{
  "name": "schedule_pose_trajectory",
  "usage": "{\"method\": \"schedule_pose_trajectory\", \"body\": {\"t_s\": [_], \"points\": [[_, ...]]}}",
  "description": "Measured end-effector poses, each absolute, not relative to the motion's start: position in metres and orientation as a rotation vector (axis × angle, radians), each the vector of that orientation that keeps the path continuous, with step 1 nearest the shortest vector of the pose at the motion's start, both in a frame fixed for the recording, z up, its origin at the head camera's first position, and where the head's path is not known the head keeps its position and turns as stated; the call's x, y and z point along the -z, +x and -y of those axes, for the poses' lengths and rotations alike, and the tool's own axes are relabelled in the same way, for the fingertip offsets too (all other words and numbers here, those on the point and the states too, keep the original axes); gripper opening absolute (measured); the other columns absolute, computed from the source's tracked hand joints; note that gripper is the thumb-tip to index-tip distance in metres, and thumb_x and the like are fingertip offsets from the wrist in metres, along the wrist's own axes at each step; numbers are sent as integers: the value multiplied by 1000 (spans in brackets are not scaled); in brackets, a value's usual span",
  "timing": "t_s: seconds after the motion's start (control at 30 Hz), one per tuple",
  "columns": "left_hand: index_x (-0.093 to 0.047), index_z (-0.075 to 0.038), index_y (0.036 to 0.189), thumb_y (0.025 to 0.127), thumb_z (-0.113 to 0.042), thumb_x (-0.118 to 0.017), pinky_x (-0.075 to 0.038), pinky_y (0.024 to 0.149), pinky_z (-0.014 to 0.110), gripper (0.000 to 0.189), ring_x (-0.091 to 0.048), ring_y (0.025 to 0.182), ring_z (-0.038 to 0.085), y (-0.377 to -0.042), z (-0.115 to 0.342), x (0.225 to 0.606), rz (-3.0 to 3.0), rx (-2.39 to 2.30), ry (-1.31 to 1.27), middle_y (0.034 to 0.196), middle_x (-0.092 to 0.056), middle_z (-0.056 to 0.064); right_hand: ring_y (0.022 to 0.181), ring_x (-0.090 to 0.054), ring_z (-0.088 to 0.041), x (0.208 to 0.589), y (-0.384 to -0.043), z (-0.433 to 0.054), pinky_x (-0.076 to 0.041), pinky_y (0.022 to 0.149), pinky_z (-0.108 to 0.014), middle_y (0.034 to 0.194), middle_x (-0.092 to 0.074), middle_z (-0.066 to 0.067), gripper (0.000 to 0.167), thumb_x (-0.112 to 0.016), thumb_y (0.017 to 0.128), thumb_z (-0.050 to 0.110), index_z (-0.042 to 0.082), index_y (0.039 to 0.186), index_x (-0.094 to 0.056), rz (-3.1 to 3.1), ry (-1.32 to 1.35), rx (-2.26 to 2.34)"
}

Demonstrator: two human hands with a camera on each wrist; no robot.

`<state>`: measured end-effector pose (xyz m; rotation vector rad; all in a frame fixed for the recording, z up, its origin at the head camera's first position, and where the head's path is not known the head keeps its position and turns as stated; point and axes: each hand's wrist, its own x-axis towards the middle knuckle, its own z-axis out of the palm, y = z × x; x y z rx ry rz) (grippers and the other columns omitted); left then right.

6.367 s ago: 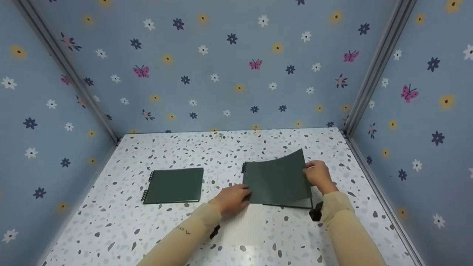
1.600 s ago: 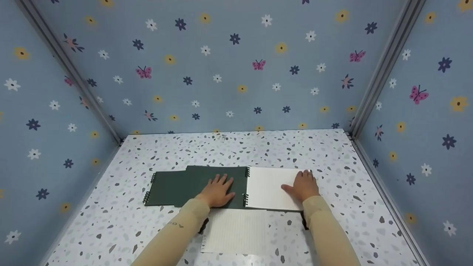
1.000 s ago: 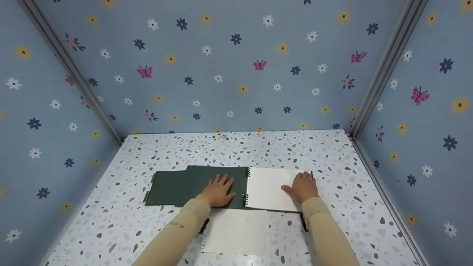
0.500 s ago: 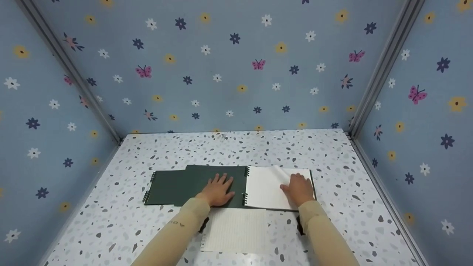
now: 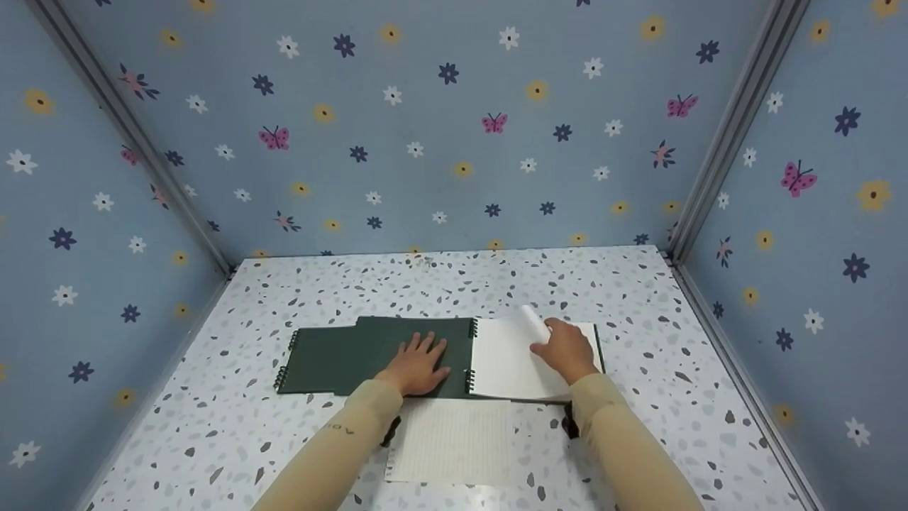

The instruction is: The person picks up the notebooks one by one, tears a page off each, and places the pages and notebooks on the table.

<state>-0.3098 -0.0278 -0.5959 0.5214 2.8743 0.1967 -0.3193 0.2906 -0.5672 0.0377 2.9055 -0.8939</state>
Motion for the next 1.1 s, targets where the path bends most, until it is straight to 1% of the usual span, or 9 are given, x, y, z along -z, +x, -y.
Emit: {"method": "schedule_pose_trajectory", "body": {"t_s": [0.13,0.23,0.3,0.37,0.53,0.63,0.8,0.97,1.1], "points": [[-41,-14,169,114,-47,-50,-30,132,62,65,-29,165,43,-310,27,597,-2878,-212,515,177,-35,16,143,-54,-54,555,-319,-296,-47,117,-66,162,-45,-38,97,-78,98,47,-10,163,-35,-2817,129,984],[-41,-14,169,114,-47,-50,-30,132,62,65,-28,166,43,-310,27,596,-2876,-216,516,177,-34,16,151,-44,-54,551,-319,-304,-39,125,-64,167,-34,-40,107,-70,101,58,-13,166,-23,-2754,222,1056],[-41,-13,169,114,-47,-51,-30,132,63,65,-28,166,44,-310,26,595,-2871,-224,514,177,-34,16,153,-39,-55,550,-320,-310,-36,128,-64,167,-32,-41,104,-65,103,57,-15,165,-22,-2728,295,1096],[-40,-14,170,114,-47,-50,-28,133,63,66,-26,166,44,-310,26,594,-2860,-225,511,178,-33,17,153,-38,-55,552,-320,-317,-34,128,-63,166,-32,-42,98,-64,105,51,-17,164,-23,-2696,369,1151],[-38,-13,170,114,-46,-49,-28,133,63,66,-25,167,44,-310,25,592,-2845,-222,509,178,-31,17,153,-39,-52,559,-320,-329,-35,129,-61,167,-29,-41,92,-71,99,26,-16,164,-21,-2584,558,1330],[-40,-12,169,114,-45,-52,-30,133,63,66,-27,166,44,-311,24,590,-2843,-221,506,177,-33,18,153,-39,-51,561,-319,-335,-36,129,-60,169,-28,-39,91,-71,97,18,-15,165,-20,-2514,647,1419],[-44,-11,167,112,-46,-56,-30,133,61,66,-29,165,44,-314,21,586,-2831,-210,495,176,-34,18,156,-37,-51,563,-317,-341,-31,132,-60,169,-30,-37,87,-69,100,22,-15,165,-25,-2460,671,1411],[-44,-6,165,111,-45,-58,-30,135,55,68,-30,166,35,-318,18,588,-2826,-235,512,177,-35,14,154,-39,-51,566,-315,-346,-24,131,-66,169,-33,-37,86,-68,102,32,-14,163,-29,-2481,654,1317],[-41,-7,167,112,-46,-57,-30,135,51,70,-31,167,31,-322,16,593,-2837,-244,525,178,-35,11,156,-35,-52,572,-316,-352,-25,132,-63,169,-31,-38,88,-67,103,36,-16,163,-27,-2470,650,1280]]}}
